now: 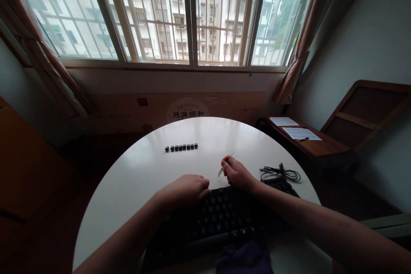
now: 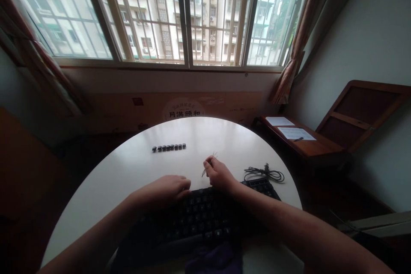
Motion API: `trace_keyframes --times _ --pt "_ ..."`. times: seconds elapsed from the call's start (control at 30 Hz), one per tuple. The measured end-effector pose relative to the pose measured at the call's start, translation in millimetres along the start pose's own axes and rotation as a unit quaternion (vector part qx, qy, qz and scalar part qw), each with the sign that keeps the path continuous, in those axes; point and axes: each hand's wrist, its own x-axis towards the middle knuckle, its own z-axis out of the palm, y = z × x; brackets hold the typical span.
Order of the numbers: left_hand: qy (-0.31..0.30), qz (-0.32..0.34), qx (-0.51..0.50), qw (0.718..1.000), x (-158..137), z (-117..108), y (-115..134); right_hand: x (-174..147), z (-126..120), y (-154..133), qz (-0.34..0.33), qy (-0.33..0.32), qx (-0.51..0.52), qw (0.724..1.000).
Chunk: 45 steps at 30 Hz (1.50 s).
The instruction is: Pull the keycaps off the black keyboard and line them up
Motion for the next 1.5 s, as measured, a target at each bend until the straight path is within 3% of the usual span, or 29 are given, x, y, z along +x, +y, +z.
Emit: trace_keyframes --times 0.23,0.33,0.43,0.57,0.97,1.27,1.37,1.5 --pt "0.006 0.013 0.007 1.0 -2 2 -1 3 -12 -22 -0.025 -0.011 0.063 0.998" --pt "-0.002 0.009 0.001 1.0 -2 1 -1 -2 -23 -30 -0.035 -0.076 0.089 0.992" --pt "-0.009 0.004 -0.001 1.0 -2 0 0 -10 -25 -24 -0.053 -0.134 0.13 0.981" --pt "-0.012 0.005 -0.003 1.0 -1 0 -1 -19 -18 -13 -0.074 -0.123 0.135 0.98" --pt "-0.013 0.004 -0.026 1.0 3 6 -8 -29 -19 -23 -0.117 -0.137 -0.074 0.981" --pt "-0.003 0.004 -0.036 0.999 4 8 -9 -38 -18 -35 -0.177 -0.161 -0.239 0.941" --pt "0.004 -0.001 -0.032 0.999 3 8 -9 -40 -16 -32 -0.2 -0.157 -0.248 0.935" --pt "-0.001 -0.006 -0.038 0.999 2 6 -7 -39 -16 -28 -0.202 -0.126 -0.198 0.951"
